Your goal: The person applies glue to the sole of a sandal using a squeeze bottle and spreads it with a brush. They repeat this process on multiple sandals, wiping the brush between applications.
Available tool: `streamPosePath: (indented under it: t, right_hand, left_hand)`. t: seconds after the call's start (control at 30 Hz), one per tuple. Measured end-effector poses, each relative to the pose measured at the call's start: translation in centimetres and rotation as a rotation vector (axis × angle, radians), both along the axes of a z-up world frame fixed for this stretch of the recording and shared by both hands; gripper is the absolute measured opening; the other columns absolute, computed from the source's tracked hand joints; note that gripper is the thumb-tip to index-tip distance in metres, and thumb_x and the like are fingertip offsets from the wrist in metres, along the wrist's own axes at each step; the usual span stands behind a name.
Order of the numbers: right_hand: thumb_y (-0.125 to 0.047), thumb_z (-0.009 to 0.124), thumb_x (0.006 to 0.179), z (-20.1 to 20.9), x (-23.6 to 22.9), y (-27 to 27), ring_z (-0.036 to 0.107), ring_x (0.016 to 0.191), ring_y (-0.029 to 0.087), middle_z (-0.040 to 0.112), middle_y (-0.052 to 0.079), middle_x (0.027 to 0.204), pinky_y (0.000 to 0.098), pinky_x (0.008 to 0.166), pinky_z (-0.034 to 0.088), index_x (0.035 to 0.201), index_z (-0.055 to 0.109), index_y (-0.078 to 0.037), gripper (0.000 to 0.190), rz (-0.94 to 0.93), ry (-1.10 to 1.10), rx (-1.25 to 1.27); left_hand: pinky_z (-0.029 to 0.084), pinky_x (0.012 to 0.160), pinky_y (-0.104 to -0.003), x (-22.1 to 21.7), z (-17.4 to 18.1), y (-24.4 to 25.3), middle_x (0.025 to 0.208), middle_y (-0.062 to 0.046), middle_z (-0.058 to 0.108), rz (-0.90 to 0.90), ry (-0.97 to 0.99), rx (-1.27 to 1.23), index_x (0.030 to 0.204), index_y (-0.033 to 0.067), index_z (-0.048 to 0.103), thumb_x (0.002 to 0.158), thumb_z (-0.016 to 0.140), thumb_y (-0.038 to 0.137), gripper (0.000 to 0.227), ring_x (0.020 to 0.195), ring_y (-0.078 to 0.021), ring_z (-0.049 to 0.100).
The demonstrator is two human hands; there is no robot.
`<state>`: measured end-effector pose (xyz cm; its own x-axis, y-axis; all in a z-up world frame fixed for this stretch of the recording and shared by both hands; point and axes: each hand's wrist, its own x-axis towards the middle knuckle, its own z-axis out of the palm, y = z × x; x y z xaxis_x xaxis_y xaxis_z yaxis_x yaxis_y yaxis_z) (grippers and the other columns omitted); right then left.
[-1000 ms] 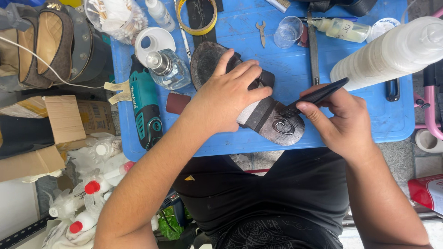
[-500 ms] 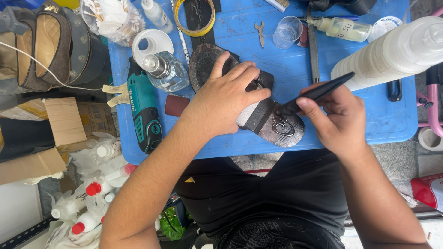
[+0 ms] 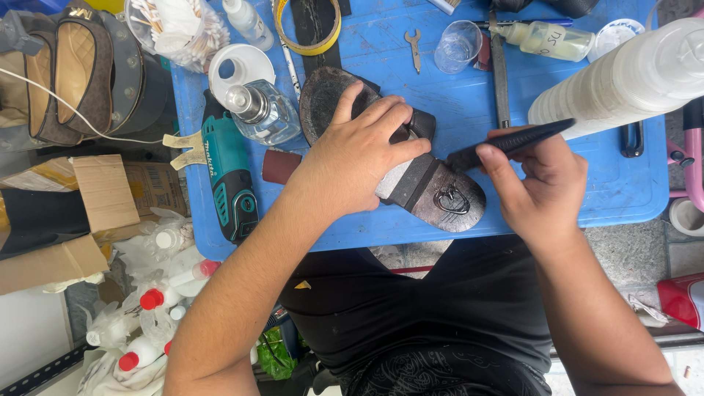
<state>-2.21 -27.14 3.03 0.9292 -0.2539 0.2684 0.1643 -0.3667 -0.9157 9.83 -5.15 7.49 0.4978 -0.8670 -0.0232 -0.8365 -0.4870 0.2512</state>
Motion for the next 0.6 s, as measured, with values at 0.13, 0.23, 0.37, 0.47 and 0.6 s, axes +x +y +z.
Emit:
streamPosePath:
  t: [0.13, 0.23, 0.37, 0.47, 0.6]
  right_hand:
    - [-0.005, 0.077, 0.1, 0.4, -0.2, -0.3, 0.074, 0.089, 0.014, 0.075, 0.01, 0.098, 0.0262, 0.08, 0.059, 0.115, 0.067, 0.004, 0.02, 0.063, 0.132, -0.088]
    - [-0.004, 0.077, 0.104, 0.3, -0.1, -0.4, 0.073, 0.092, 0.014, 0.074, 0.01, 0.102, 0.0262, 0.083, 0.058, 0.118, 0.065, 0.005, 0.02, -0.026, 0.05, -0.084]
    - [-0.006, 0.074, 0.103, 0.5, -0.7, -0.7, 0.072, 0.09, 0.011, 0.073, 0.008, 0.101, 0.0244, 0.083, 0.059, 0.118, 0.064, 0.003, 0.02, 0.062, 0.102, 0.1]
    - [-0.005, 0.076, 0.1, 0.4, 0.4, -0.6, 0.073, 0.091, 0.013, 0.074, 0.01, 0.098, 0.0255, 0.081, 0.058, 0.114, 0.067, 0.004, 0.019, 0.099, 0.12, -0.036]
    - [-0.008, 0.076, 0.098, 0.7, 0.8, 0.1, 0.074, 0.086, 0.012, 0.075, 0.007, 0.094, 0.0244, 0.078, 0.059, 0.111, 0.067, 0.002, 0.019, 0.123, 0.17, 0.04]
  left_hand:
    - [0.019, 0.119, -0.062, 0.0, 0.1, 0.0, 0.137, -0.009, 0.056, -0.006, -0.001, 0.016, 0.123, 0.0279, 0.072, 0.038, 0.096, 0.013, 0.09, 0.137, -0.0259, 0.046]
    - [0.02, 0.119, -0.062, 0.1, 0.0, 0.1, 0.137, -0.01, 0.056, -0.014, -0.008, -0.008, 0.124, 0.0273, 0.072, 0.039, 0.095, 0.012, 0.089, 0.136, -0.0258, 0.047]
    - [0.021, 0.118, -0.061, 0.0, -0.1, 0.3, 0.136, -0.01, 0.057, -0.014, -0.021, -0.019, 0.123, 0.0271, 0.072, 0.039, 0.095, 0.012, 0.088, 0.136, -0.0261, 0.047]
    - [0.021, 0.119, -0.061, 0.1, 0.0, 0.0, 0.135, -0.009, 0.057, -0.015, -0.022, -0.006, 0.123, 0.0273, 0.072, 0.04, 0.095, 0.012, 0.088, 0.135, -0.0254, 0.048]
    - [0.02, 0.119, -0.062, 0.0, 0.2, 0.0, 0.133, -0.009, 0.058, 0.002, 0.014, 0.006, 0.121, 0.0272, 0.073, 0.038, 0.096, 0.012, 0.087, 0.133, -0.0253, 0.049]
